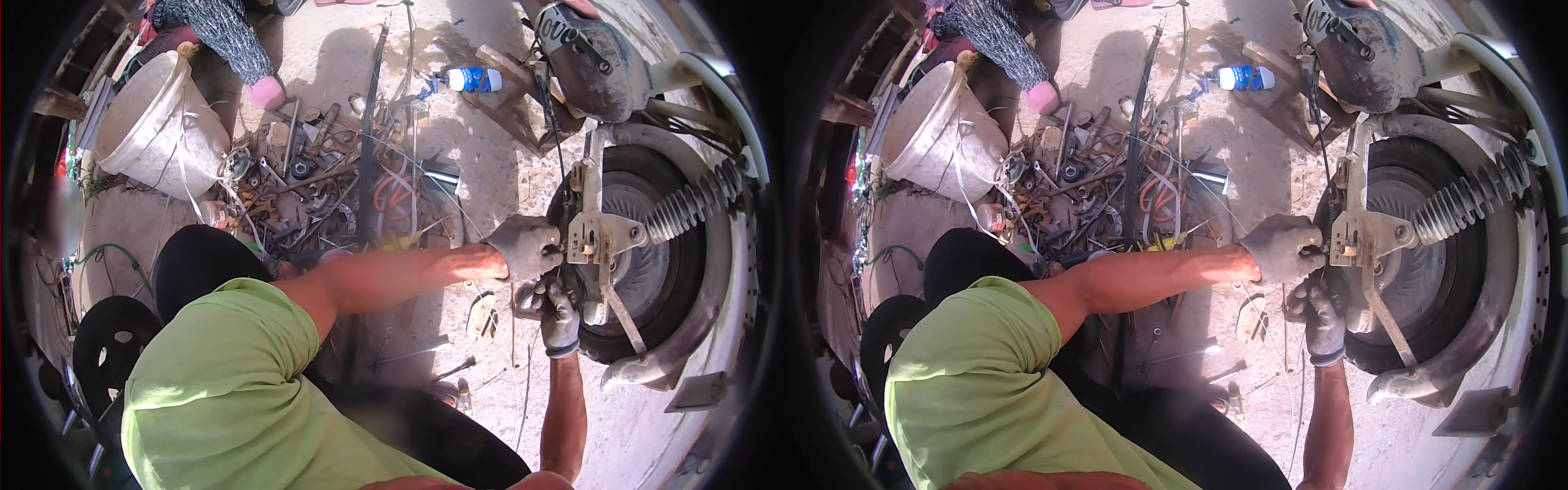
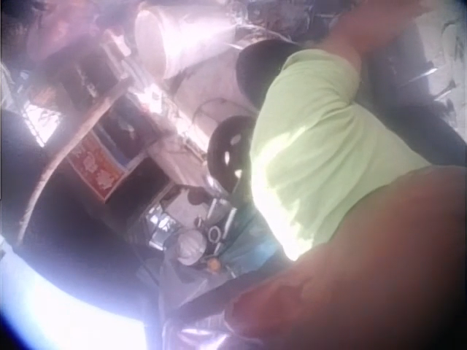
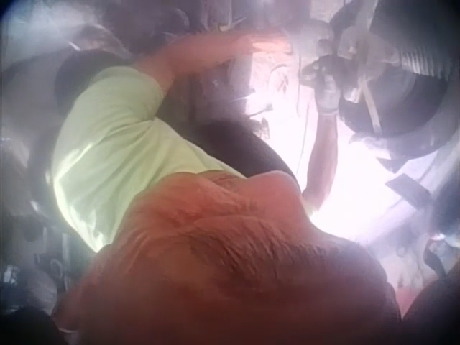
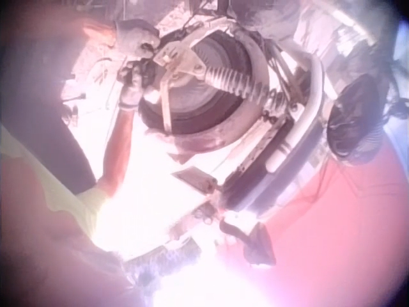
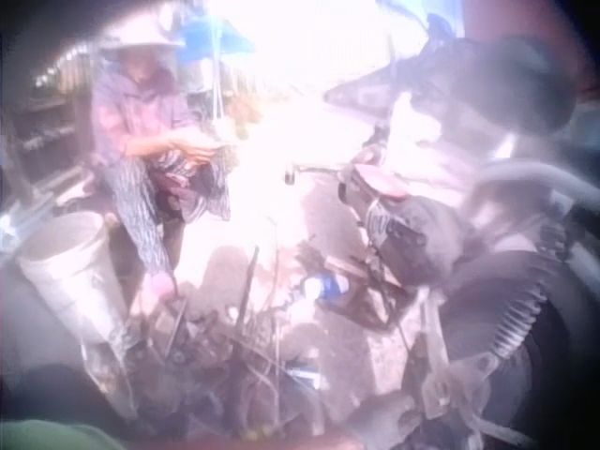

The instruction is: The person works on the rear wheel area of a scooter by hand, handling wires, using pliers to pull and cut a wire, and using a socket wrench to tighten a bolt.

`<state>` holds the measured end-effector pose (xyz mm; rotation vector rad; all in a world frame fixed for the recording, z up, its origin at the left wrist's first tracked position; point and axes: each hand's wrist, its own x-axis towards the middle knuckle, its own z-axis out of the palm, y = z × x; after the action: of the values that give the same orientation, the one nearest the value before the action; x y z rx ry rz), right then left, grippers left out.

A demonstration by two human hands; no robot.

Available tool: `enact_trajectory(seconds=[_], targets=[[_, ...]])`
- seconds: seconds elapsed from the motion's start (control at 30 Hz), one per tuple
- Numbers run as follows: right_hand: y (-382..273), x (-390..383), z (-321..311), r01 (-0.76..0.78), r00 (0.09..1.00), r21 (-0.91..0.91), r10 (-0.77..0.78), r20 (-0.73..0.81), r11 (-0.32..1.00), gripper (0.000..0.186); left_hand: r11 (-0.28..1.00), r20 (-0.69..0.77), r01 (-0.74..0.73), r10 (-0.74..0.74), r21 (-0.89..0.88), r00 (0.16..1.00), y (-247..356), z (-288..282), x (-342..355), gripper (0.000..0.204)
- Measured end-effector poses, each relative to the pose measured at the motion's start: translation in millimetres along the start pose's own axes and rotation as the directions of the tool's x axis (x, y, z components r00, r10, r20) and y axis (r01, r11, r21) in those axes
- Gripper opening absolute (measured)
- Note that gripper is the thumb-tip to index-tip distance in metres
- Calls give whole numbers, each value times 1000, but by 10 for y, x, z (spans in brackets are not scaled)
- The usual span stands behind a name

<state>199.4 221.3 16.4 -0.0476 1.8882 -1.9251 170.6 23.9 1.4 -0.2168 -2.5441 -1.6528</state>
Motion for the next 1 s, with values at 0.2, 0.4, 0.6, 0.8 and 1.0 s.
enact_trajectory(seconds=[0.2,0.4,0.6,0.8,1.0], targets=[[201,-44,-107,29,998,150,-37,47,988,23,979,-126,-201,204,32,971,-153,169,68,19],[167,8,-128,53,993,74,-60,99,996,43,976,-177,-214,219,49,959,-211,194,18,27],[-51,38,-23,9,997,84,-16,81,996,20,992,-120,-109,115,56,986,-188,192,87,24],[-11,-20,-68,9,998,128,-17,58,992,28,956,-228,-290,291,39,929,-167,211,62,17],[85,18,-99,-14,993,104,2,118,994,26,987,-207,-158,151,-19,967,-227,219,56,19]])
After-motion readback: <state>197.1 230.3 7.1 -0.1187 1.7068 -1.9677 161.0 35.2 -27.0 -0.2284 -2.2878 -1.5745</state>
